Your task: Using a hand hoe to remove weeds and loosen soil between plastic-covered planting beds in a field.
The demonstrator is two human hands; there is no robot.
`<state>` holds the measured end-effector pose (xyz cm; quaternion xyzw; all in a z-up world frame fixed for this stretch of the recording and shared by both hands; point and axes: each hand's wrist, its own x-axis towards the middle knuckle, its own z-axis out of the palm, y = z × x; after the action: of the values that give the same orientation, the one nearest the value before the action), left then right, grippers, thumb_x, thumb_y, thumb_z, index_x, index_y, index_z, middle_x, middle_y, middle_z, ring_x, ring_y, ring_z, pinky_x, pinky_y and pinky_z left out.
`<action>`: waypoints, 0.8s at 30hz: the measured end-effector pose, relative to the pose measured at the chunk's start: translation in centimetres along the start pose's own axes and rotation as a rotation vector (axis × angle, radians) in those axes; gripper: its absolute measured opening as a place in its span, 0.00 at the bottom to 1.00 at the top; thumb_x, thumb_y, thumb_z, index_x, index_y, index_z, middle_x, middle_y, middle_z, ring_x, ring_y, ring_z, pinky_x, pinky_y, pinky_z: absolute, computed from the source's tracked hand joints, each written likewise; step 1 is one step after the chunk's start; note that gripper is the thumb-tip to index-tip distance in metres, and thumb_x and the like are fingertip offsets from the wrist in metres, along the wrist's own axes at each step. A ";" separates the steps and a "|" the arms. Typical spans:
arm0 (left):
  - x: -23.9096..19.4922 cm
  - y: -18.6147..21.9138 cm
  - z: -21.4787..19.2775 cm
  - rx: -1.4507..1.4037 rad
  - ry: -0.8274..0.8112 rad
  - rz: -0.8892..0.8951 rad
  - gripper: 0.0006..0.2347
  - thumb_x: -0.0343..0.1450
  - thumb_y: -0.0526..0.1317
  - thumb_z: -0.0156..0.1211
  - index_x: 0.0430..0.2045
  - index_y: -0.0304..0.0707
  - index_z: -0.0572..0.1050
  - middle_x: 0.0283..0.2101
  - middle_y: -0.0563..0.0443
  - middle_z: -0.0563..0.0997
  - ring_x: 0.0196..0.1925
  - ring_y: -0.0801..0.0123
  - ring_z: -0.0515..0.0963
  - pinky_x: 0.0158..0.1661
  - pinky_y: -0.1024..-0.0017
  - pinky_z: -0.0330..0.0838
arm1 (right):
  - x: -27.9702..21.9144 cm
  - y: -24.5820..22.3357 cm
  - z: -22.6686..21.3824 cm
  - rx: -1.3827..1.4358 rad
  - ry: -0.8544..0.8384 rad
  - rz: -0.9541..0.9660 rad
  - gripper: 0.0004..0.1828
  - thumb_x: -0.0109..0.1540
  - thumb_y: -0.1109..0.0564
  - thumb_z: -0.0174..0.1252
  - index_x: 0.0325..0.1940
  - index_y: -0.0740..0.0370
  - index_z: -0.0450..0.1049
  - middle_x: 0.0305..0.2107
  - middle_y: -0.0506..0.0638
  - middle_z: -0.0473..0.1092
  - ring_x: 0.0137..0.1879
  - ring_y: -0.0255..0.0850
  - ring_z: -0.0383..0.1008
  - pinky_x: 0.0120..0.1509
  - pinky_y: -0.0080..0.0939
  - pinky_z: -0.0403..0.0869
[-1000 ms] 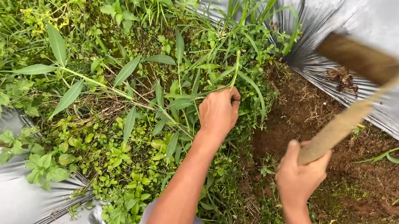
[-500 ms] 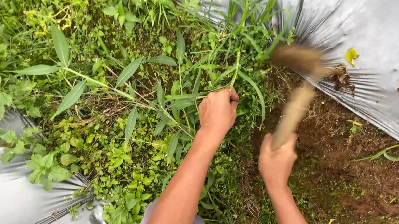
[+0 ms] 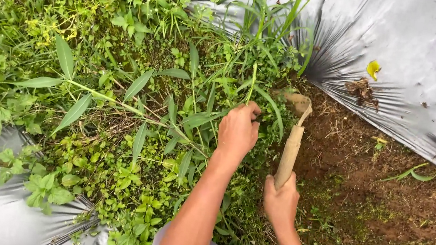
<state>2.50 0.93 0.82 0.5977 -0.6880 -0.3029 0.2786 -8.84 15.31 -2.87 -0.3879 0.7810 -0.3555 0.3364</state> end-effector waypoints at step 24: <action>-1.2 0.6 -0.4 0.170 -0.132 -0.040 0.32 0.55 0.11 0.48 0.53 0.32 0.78 0.56 0.15 0.73 0.35 0.45 0.88 0.49 0.45 0.81 | 0.7 -3.6 -5.6 0.352 0.175 -0.258 0.09 0.67 0.68 0.53 0.47 0.64 0.59 0.17 0.46 0.63 0.12 0.34 0.60 0.10 0.30 0.64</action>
<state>2.56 2.18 1.55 0.6116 -0.7159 -0.2879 0.1748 -12.32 14.76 2.84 -0.3878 0.6771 -0.5584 0.2817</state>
